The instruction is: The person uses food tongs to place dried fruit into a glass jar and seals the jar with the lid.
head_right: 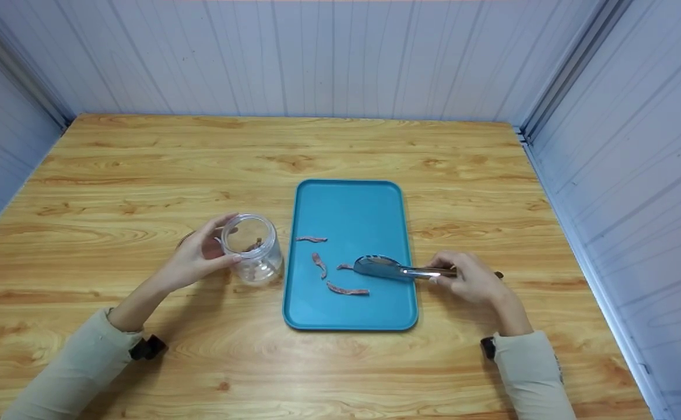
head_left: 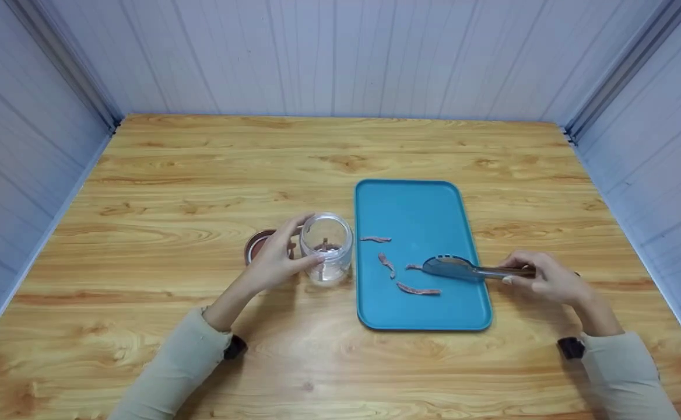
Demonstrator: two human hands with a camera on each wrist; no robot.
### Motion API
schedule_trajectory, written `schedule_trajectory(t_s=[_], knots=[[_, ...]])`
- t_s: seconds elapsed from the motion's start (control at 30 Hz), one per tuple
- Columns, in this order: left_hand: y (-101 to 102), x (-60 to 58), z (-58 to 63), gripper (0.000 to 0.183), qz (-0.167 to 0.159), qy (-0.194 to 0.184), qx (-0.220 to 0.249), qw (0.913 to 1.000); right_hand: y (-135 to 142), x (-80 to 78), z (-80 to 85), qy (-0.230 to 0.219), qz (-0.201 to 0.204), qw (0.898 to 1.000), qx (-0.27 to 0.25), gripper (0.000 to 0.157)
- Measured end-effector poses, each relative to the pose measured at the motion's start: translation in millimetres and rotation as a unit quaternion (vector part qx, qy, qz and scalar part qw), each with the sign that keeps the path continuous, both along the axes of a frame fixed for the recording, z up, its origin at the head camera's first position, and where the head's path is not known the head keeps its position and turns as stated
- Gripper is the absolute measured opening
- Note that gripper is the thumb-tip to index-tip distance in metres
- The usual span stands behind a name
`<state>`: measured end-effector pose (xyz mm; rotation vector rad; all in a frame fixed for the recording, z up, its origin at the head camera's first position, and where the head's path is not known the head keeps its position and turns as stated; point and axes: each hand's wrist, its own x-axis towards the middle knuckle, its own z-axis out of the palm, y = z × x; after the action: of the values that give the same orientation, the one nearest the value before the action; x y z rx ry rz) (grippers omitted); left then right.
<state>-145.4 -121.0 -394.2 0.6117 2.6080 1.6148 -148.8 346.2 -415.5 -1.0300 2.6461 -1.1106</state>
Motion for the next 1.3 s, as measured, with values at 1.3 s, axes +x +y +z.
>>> schedule_trajectory(t_s=[1.3], knots=[[-2, -5.5, -9.9, 0.071, -0.001, -0.002, 0.002, 1.0, -60, -16.8, 77.8, 0.043, 0.055, 0.996, -0.053, 0.018]])
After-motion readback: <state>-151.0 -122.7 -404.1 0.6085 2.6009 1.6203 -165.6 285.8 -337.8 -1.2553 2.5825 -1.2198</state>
